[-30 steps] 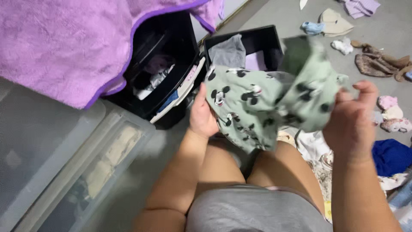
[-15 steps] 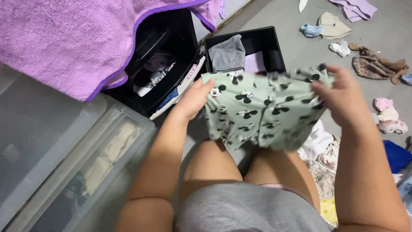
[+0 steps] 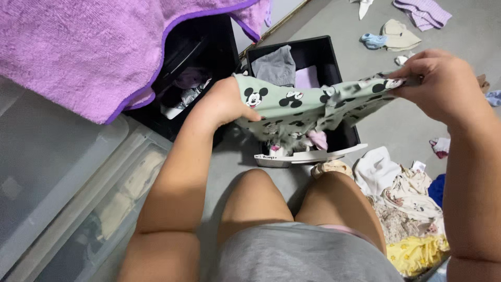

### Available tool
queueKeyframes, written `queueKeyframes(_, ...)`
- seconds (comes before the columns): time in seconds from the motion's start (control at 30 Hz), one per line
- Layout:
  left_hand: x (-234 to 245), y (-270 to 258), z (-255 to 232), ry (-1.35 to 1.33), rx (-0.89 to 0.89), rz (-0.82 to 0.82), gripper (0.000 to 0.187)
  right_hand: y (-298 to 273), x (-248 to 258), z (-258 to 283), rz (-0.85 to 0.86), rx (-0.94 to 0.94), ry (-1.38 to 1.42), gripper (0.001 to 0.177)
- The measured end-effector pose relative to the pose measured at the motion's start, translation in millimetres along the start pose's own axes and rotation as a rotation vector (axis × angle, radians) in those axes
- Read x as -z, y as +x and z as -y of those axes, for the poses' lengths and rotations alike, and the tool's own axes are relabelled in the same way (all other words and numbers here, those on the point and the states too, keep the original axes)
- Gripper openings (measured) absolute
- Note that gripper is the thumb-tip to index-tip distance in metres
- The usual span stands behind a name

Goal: The person picks up clothing items from the floor by hand, bunches or folds them, and places them into a black drawer while in a bedroom. The person then stands and gathers additional items including a purple cloth and a yellow patterned garment.

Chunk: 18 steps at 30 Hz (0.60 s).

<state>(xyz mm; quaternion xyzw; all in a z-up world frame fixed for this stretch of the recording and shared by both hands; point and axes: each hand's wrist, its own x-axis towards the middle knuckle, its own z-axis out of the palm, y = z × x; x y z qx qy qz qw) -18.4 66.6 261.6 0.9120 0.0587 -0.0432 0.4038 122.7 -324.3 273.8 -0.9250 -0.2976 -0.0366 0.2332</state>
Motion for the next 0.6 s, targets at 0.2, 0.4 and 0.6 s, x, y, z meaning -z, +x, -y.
queueKeyframes(0.2, 8.0, -30.0, -11.8, -0.285, -0.575, -0.334, 0.059, -8.0, 17.2, 19.3, -0.040, 0.090, 0.085, 0.014)
queueKeyframes(0.4, 7.5, -13.1, 16.3, 0.195, -0.426, -0.258, 0.036, 10.3, 0.4, -7.8, 0.086, 0.100, 0.951, 0.010)
queueKeyframes(0.6, -62.4, 11.9, 34.8, -0.223, 0.026, -0.093, 0.033, 3.7, -67.4, 24.5, 0.169, -0.393, 0.657, 0.014)
